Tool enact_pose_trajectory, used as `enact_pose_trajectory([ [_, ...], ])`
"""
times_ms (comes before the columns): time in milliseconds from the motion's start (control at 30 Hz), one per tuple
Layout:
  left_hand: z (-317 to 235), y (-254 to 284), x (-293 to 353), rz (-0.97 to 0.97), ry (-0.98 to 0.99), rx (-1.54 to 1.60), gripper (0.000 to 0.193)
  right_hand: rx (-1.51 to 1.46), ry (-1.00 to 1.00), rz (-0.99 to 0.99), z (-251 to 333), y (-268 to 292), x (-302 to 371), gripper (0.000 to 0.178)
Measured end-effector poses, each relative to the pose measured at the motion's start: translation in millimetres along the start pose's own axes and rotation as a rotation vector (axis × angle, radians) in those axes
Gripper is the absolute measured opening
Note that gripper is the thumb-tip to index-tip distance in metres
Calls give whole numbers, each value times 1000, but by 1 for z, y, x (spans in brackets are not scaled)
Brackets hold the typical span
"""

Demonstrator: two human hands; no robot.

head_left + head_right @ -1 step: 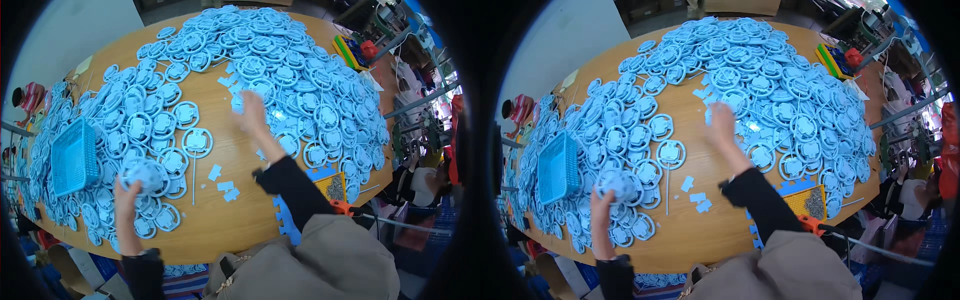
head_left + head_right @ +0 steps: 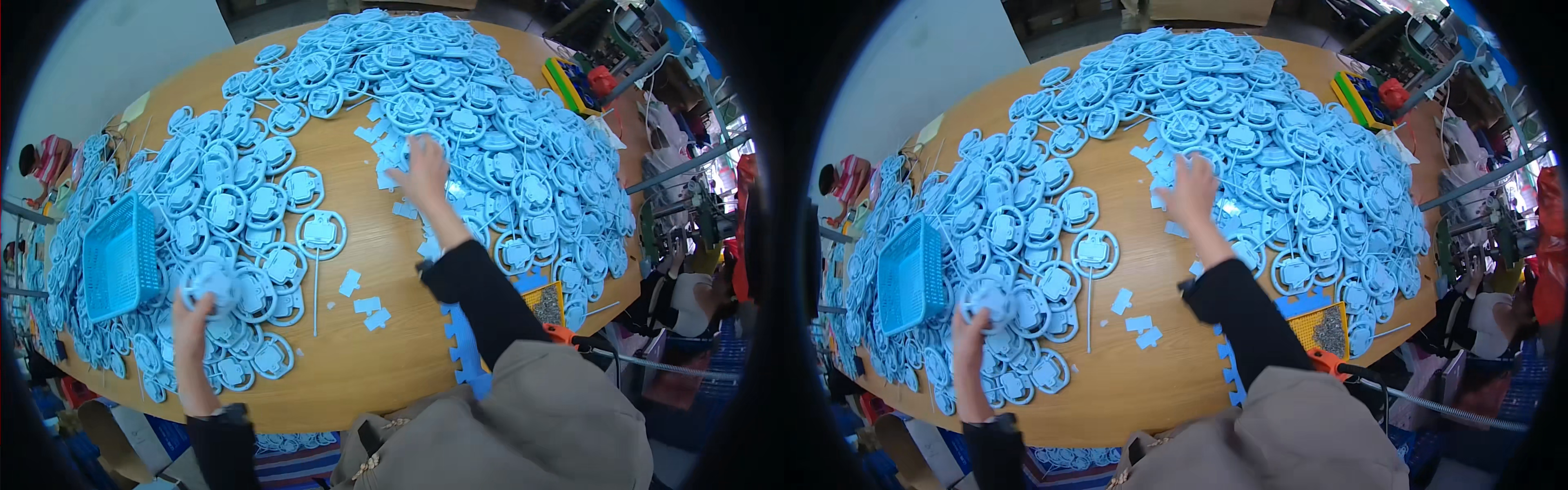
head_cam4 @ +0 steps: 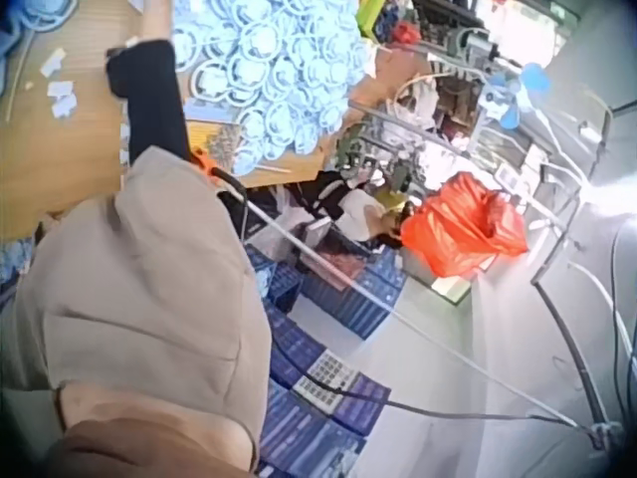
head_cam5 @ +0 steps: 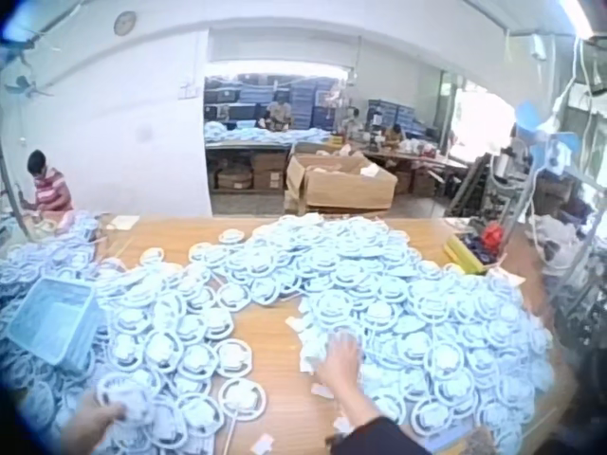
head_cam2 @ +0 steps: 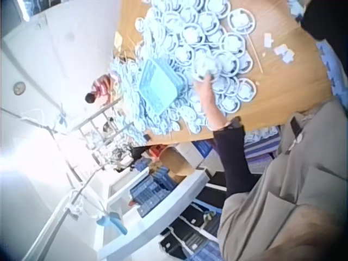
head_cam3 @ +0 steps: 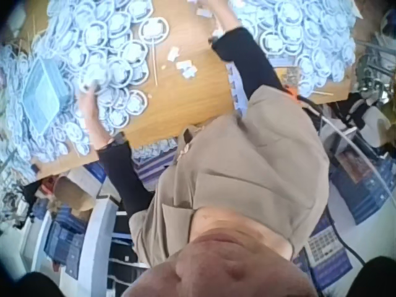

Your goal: The person repeatedly fits small blue pieces into blue plastic frames by hand and places the assembled units on a table, occasionally moving a blue basket to clear their workspace.

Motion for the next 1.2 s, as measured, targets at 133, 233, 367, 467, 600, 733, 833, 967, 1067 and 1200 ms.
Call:
enact_pose_trajectory([
  [133, -70, 25, 10, -467, -528, -468, 49, 321, 92, 3, -50, -9, -32, 72],
  [233, -85, -41, 64, -456, -930, -637, 51, 284, 154, 129, -59, -18, -46, 75],
  [367, -21, -200, 132, 224, -917, -697, 61, 56, 157, -119, -66, 66, -93, 72],
  [467, 6, -254, 152, 351, -876, -691, 63, -39, -91, -221, -128, 129, -125, 82],
  [600, 35, -280, 161, 368, -885, -745, 67, 325, -527, -149, -313, 177, -102, 93],
  [733, 33, -289, 164, 368, -945, -797, 64, 650, -217, -236, -232, 180, -73, 69],
  [833, 38, -306, 166, 455, -1040, -804, 64, 149, 245, -84, -130, 93, -69, 54],
  [967, 20, -314, 170, 527, -1035, -654, 65, -2, 230, 177, -64, -7, -63, 54],
  [1067, 15, -297, 165, 470, -929, -542, 65, 323, -135, 365, -87, -39, -64, 67],
  [1200, 24, -273, 158, 381, -850, -550, 66, 303, 98, 131, -68, -32, -36, 79],
])
Point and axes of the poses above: each hand's wrist, its own x-axis away from the middle knuckle, its own y-axis out of the back of the hand, z = x × y, the point moved 10 cm from there along -x, towards the middle knuckle, and after that the axes turned 11 degrees about -z, right-handed, at the moved point
